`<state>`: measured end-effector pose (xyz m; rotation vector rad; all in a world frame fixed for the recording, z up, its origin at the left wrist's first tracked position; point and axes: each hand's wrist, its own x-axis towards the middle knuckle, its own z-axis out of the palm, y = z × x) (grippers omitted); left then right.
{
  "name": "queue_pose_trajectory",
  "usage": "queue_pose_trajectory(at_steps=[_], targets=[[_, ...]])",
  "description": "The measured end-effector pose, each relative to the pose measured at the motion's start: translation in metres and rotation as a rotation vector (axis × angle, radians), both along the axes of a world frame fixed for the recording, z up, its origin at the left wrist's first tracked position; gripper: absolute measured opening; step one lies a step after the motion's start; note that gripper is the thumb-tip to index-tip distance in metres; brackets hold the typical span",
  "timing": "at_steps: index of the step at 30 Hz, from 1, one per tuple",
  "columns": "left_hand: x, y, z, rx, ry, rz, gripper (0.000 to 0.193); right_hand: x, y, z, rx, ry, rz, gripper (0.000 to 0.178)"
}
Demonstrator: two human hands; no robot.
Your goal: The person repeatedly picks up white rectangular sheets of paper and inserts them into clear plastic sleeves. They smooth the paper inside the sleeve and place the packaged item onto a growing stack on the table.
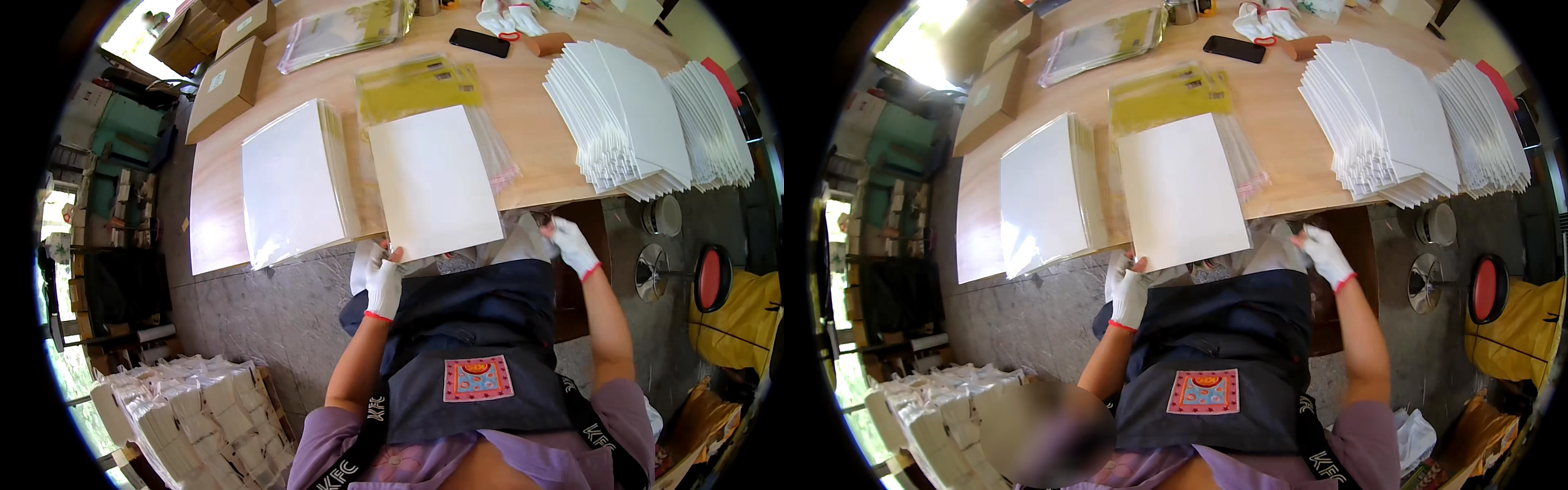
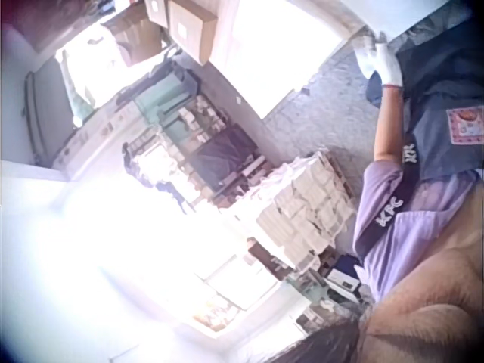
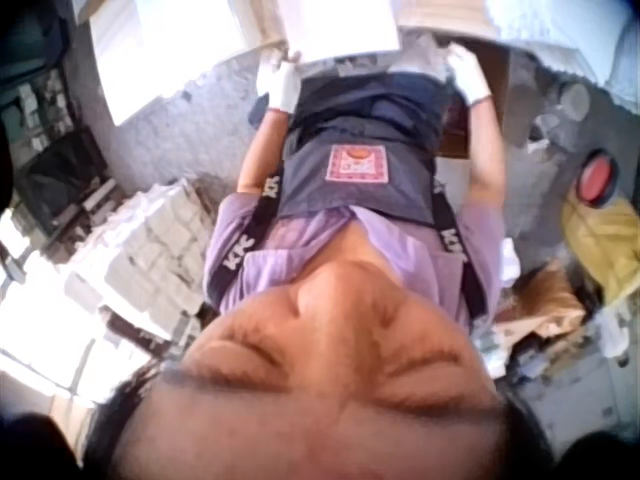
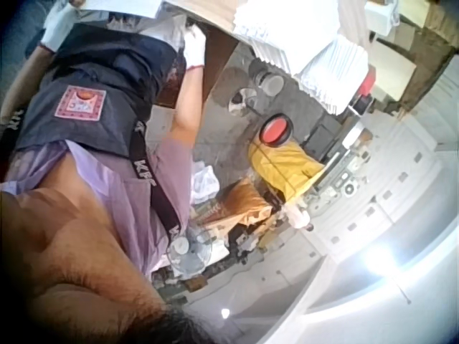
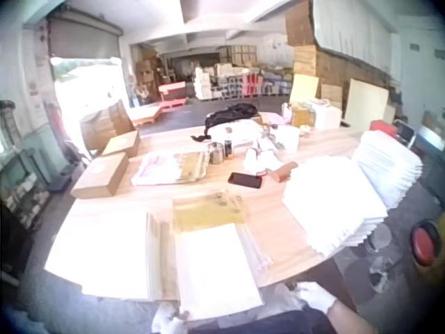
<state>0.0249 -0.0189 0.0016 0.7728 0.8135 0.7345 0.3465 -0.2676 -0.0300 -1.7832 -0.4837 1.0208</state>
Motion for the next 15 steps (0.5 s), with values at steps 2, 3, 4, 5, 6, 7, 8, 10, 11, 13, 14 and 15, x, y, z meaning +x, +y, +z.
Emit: queue_pose_trajectory(at_steps=[2, 3, 4, 5, 6, 7, 8, 10, 11, 13, 14, 15], targets=[[-0.003, 0.003, 0.005, -0.048, -0.017, -0.05, 0.023, 0.004, -0.029, -0.002, -0.349, -0.323, 0.292, 0.019], [-0.006, 0.003, 0.01, -0.031, 0.041, -0.048, 0.023, 0.003, -0.034, 0.023, -0.725, -0.63, 0.488, 0.019], [-0.005, 0.005, 0.016, -0.015, 0.092, -0.058, 0.023, 0.001, -0.038, 0.029, -0.675, -0.507, 0.353, 0.02], [-0.004, 0.006, 0.02, 0.001, 0.144, -0.067, 0.024, -0.002, -0.039, 0.033, -0.622, -0.385, 0.218, 0.02], [-0.004, 0.009, 0.023, -0.006, 0.103, -0.071, 0.026, -0.005, -0.037, 0.038, -0.564, -0.264, 0.085, 0.021], [-0.005, 0.012, 0.025, -0.013, 0.063, -0.08, 0.029, -0.006, -0.025, 0.045, -0.405, -0.114, 0.07, 0.026], [-0.004, 0.012, 0.027, -0.019, 0.028, -0.088, 0.033, -0.011, -0.011, 0.043, -0.279, 0.033, 0.028, 0.032], [-0.004, 0.012, 0.032, -0.023, 0.017, -0.059, 0.03, -0.043, 0.034, 0.068, -0.125, 0.063, 0.043, 0.04], [-0.002, 0.013, 0.035, -0.022, 0.007, -0.052, 0.029, -0.055, 0.047, 0.061, 0.028, 0.151, 0.026, 0.04], [-0.003, 0.016, 0.041, -0.058, 0.019, -0.095, 0.028, -0.067, 0.074, 0.047, 0.001, 0.23, 0.048, 0.037], [-0.005, 0.017, 0.044, -0.075, 0.026, -0.111, 0.027, -0.074, 0.079, 0.045, 0.056, 0.218, -0.147, 0.024], [-0.008, 0.02, 0.04, -0.035, 0.047, -0.105, 0.027, -0.064, 0.078, 0.038, 0.161, 0.306, -0.241, 0.015]])
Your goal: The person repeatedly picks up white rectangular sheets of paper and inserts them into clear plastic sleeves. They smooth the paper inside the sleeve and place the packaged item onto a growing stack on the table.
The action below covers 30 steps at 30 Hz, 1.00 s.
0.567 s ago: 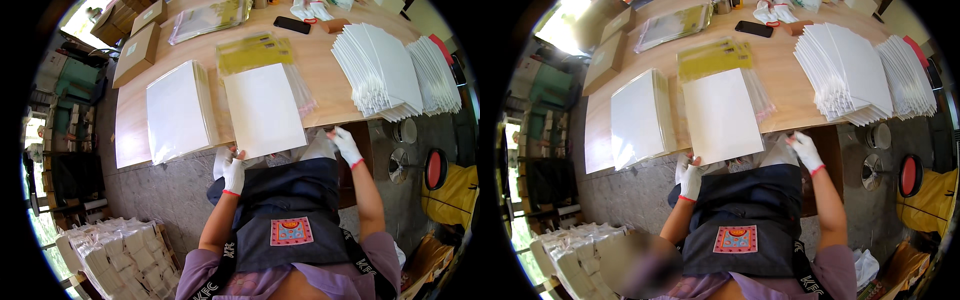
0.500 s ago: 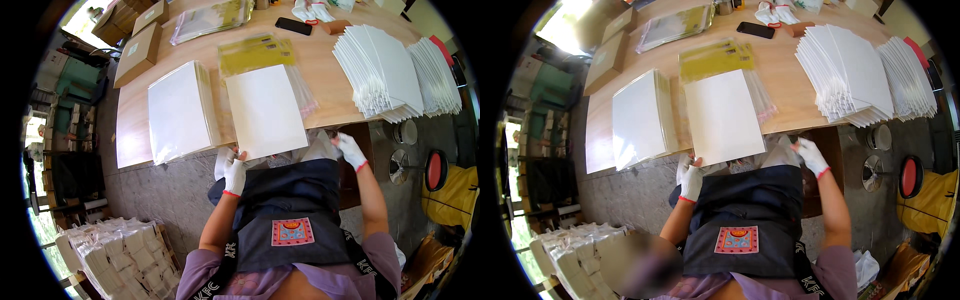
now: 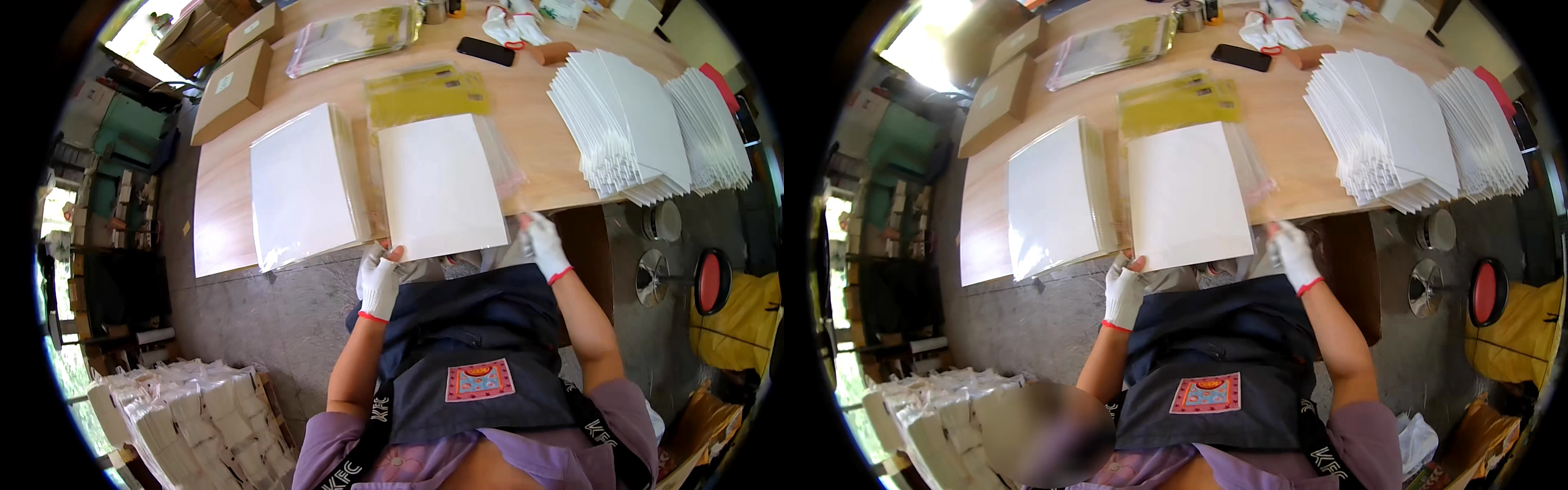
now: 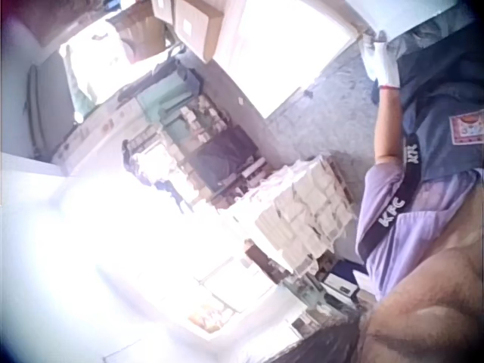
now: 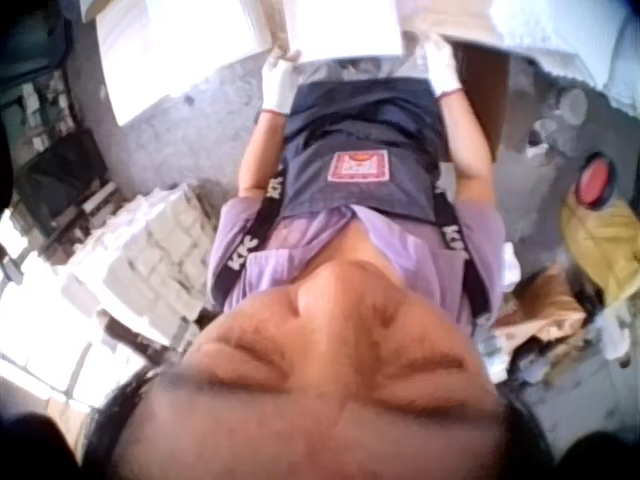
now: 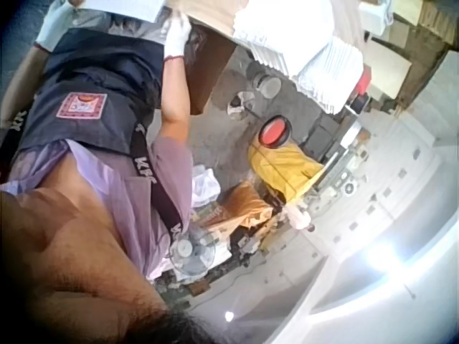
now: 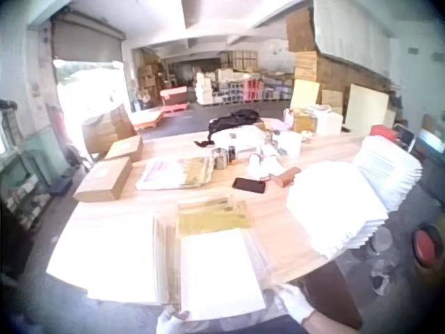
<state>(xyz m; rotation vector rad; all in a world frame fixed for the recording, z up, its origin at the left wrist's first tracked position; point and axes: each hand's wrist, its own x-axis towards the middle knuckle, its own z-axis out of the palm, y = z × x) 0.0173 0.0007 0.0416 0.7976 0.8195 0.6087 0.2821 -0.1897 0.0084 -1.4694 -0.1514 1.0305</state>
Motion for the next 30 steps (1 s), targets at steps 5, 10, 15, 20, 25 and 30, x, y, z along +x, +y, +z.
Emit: queue_pose_trajectory(at_steps=[5, 10, 15, 20, 25, 30], targets=[[0.003, 0.0, 0.01, 0.087, 0.064, 0.014, 0.023, 0.062, -0.078, -0.048, -0.58, -1.167, 0.54, 0.03], [0.011, -0.001, 0.044, 0.247, 0.23, -0.118, 0.021, 0.026, -0.067, 0.064, -0.699, -0.604, 0.364, 0.029], [0.014, 0.007, 0.06, 0.485, 0.215, -0.156, 0.024, -0.016, -0.013, 0.012, -0.073, 0.059, 0.232, 0.038], [-0.044, 0.027, 0.106, 0.699, 0.333, -0.052, 0.024, -0.068, 0.055, 0.015, 0.206, 0.143, 0.368, 0.019], [-0.103, 0.082, 0.12, 0.83, 0.334, 0.355, 0.026, -0.112, 0.171, 0.071, 0.285, -0.121, 0.541, 0.019], [-0.147, 0.132, 0.044, 0.937, 0.968, 0.192, 0.039, -0.14, 0.207, 0.086, 0.017, -0.576, 0.706, 0.022]])
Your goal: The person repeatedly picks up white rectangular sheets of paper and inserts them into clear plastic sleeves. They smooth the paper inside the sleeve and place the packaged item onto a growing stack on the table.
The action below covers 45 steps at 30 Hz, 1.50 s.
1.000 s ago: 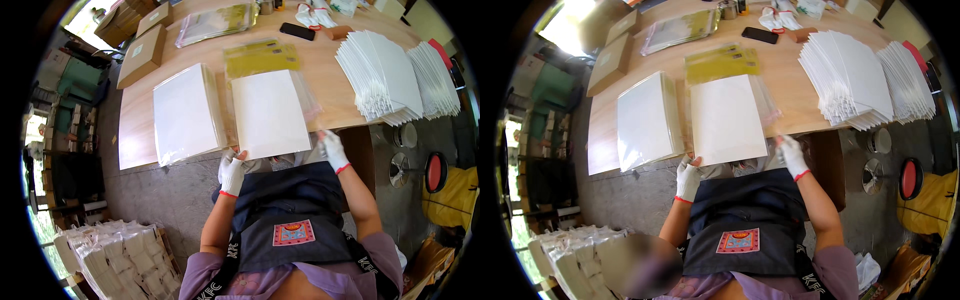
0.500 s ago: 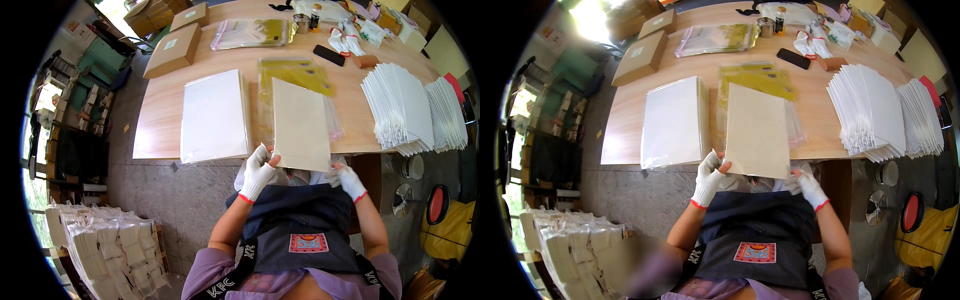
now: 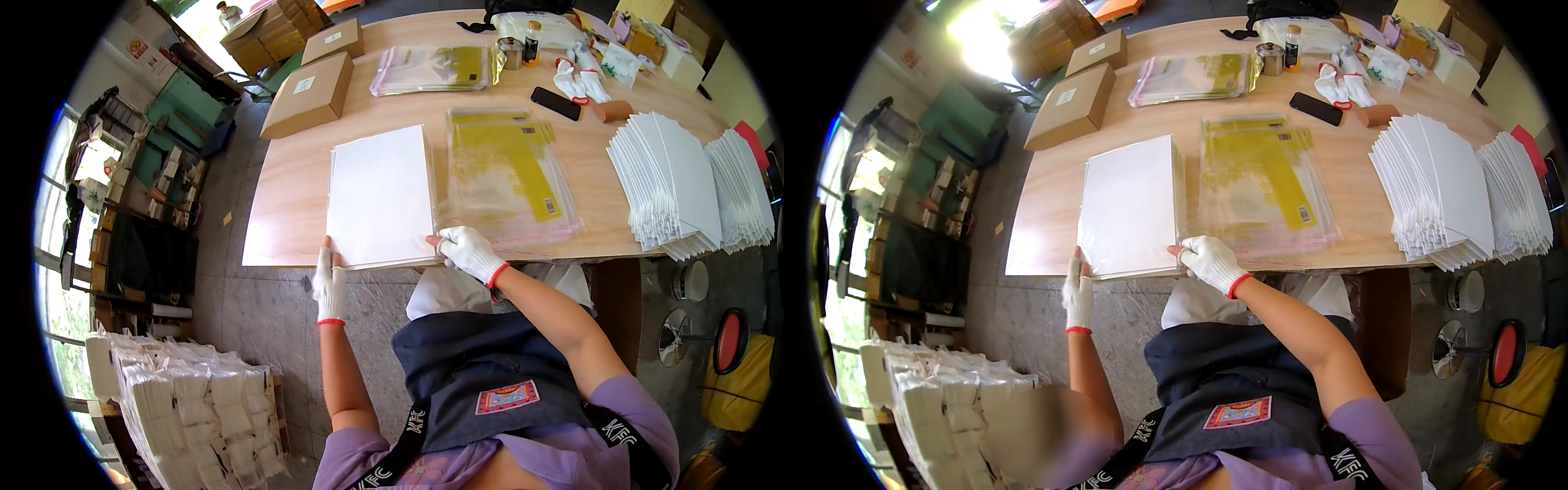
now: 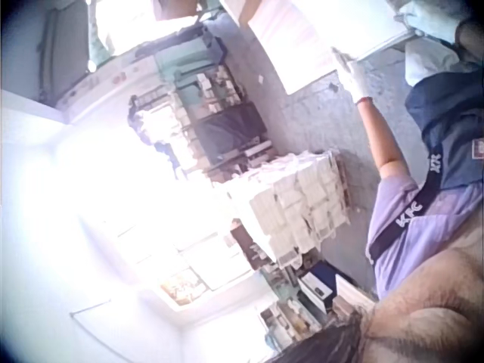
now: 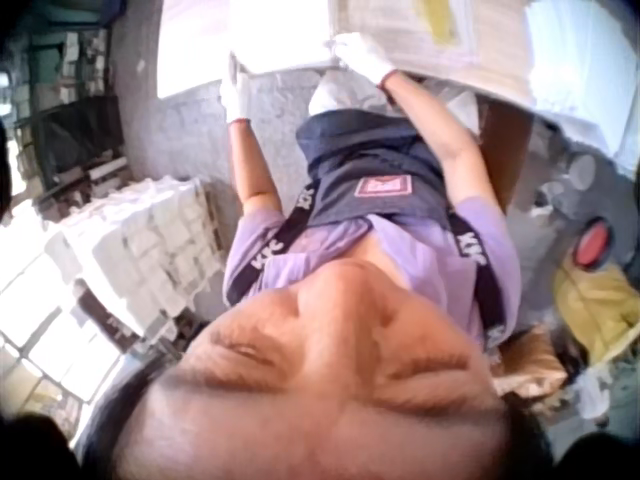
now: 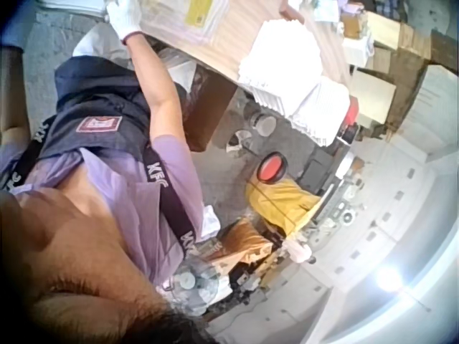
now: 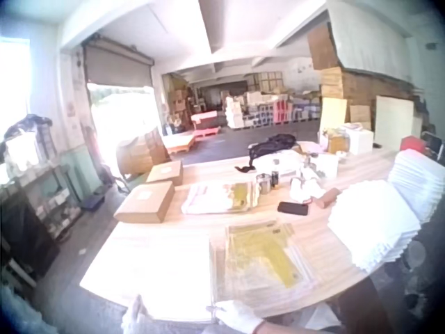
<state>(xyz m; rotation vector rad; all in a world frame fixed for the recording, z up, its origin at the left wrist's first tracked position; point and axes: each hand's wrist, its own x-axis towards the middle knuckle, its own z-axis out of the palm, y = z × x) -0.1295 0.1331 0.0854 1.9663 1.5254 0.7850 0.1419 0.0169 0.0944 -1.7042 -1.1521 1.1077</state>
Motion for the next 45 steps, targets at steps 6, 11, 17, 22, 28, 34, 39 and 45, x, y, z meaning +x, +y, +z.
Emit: queue_pose_trajectory(at_steps=[6, 11, 17, 22, 28, 34, 39, 45], targets=[[0.006, -0.004, 0.0, -0.067, -0.178, -0.031, 0.042, 0.03, -0.039, -0.006, 0.411, -0.266, -0.31, 0.017], [-0.001, -0.001, 0.004, -0.056, -0.174, -0.062, 0.041, 0.065, -0.068, -0.015, 0.282, -0.507, -0.347, 0.012], [0.0, 0.001, 0.016, -0.109, -0.092, -0.073, 0.041, 0.085, -0.046, -0.037, 0.039, -1.058, -0.022, 0.017], [0.016, -0.007, 0.037, 0.515, 0.471, -0.019, 0.053, 0.147, -0.038, -0.026, 0.046, -1.171, 0.227, 0.016], [0.159, -0.078, 0.069, 0.698, 0.055, -0.712, 0.037, 0.179, -0.085, 0.002, 0.133, -1.029, 0.078, 0.018], [0.248, -0.077, -0.011, 0.493, 0.324, -0.842, 0.027, 0.204, -0.189, 0.065, 0.349, -1.213, -0.15, 0.024], [0.282, -0.065, -0.031, 0.446, 0.492, -0.89, 0.023, 0.266, -0.254, 0.11, -0.098, -1.451, -0.555, 0.023], [0.303, -0.063, 0.002, 0.351, 0.725, -0.848, 0.028, 0.302, -0.275, 0.094, -0.098, -1.386, -0.505, 0.021]])
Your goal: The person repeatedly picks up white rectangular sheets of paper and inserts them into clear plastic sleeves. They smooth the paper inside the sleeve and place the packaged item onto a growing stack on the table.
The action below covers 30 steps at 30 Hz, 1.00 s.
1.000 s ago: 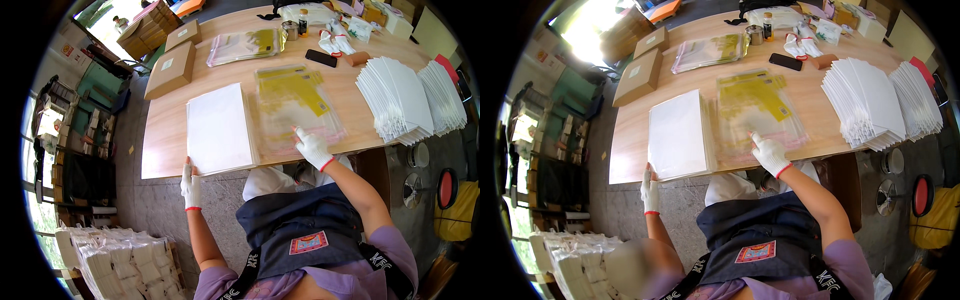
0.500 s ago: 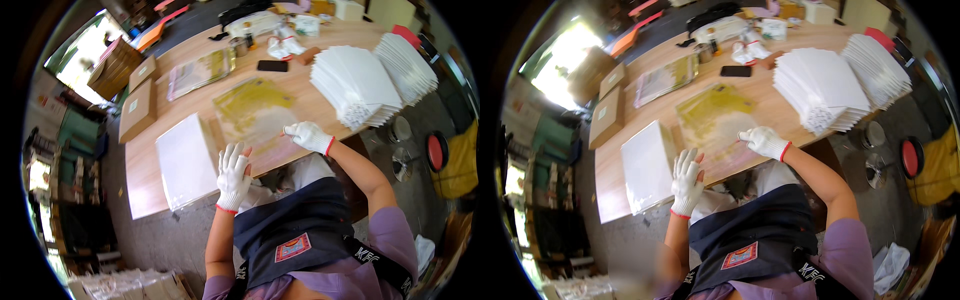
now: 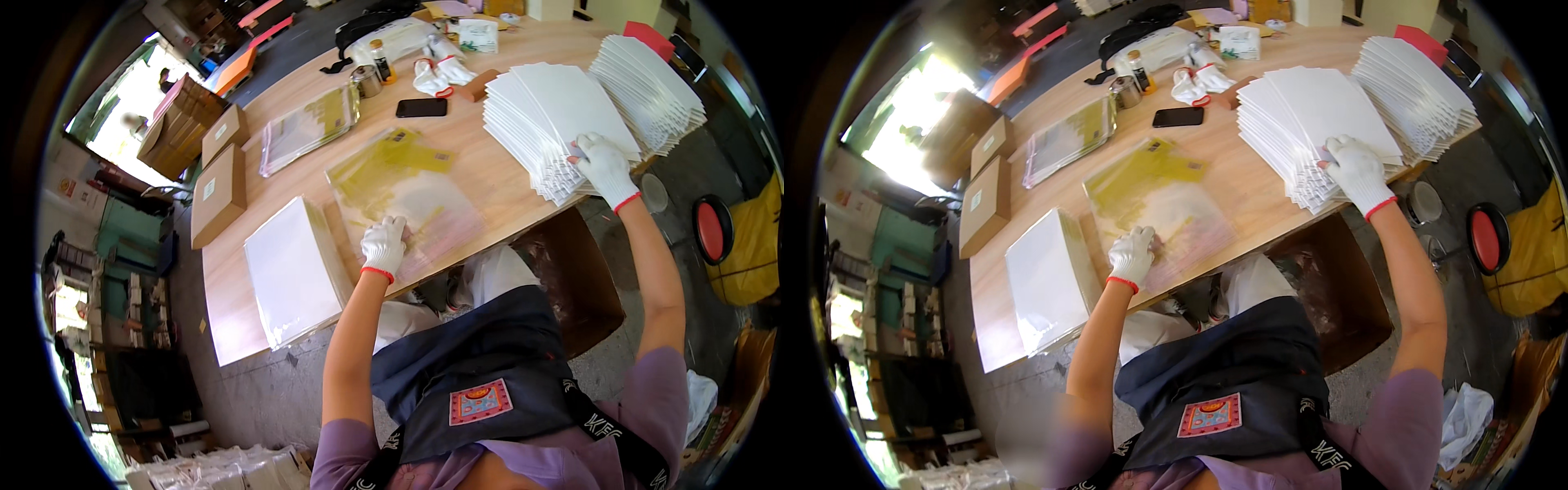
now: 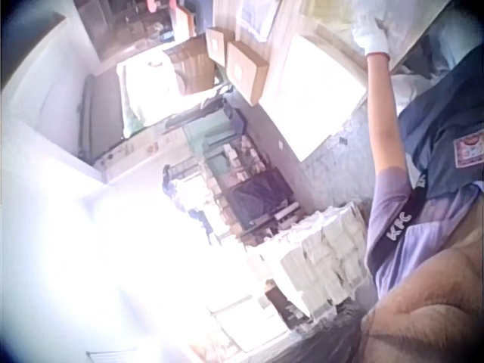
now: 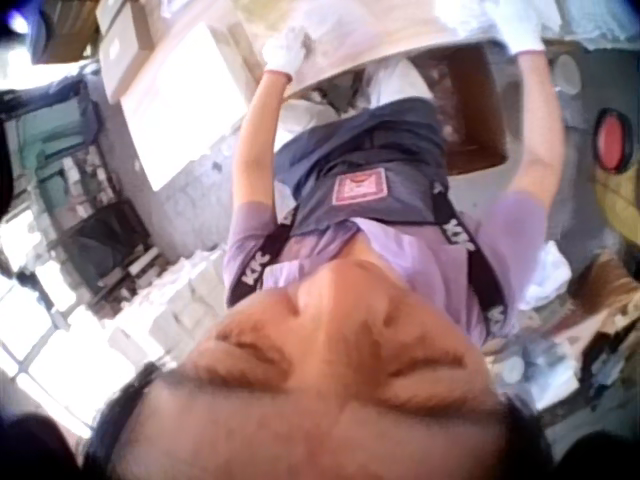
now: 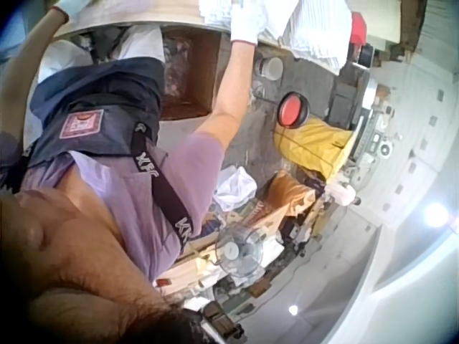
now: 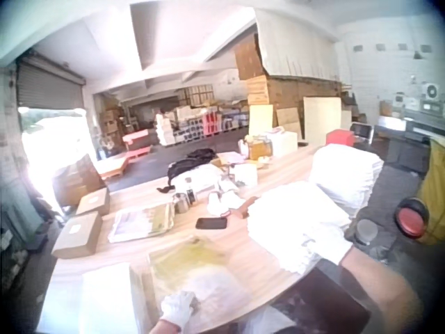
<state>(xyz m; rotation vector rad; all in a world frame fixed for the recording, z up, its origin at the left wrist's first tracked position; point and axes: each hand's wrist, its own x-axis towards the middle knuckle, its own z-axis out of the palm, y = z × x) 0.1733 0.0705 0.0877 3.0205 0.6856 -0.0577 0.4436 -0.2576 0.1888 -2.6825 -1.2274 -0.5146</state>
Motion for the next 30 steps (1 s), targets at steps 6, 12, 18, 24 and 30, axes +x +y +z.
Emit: queue_pose_trajectory(at_steps=[6, 12, 18, 24, 30], targets=[[0.007, 0.026, -0.016, -0.002, -0.088, -0.112, 0.021, -0.003, -0.007, 0.01, -0.028, -0.121, 0.034, 0.015], [0.008, 0.011, 0.018, 0.018, 0.388, -0.118, 0.017, -0.072, -0.042, 0.01, 0.152, -0.24, 0.198, 0.016], [0.001, 0.022, 0.003, 0.054, 0.043, -0.287, 0.016, -0.007, -0.135, -0.078, 0.803, 1.237, -0.557, 0.048], [0.018, 0.003, 0.028, -0.3, -0.18, -0.129, 0.017, 0.037, -0.111, -0.058, 1.565, 1.456, -0.418, 0.039], [0.047, -0.024, 0.0, -0.247, -0.092, -0.132, 0.023, 0.053, -0.107, -0.082, 1.435, 1.139, -0.073, 0.025]])
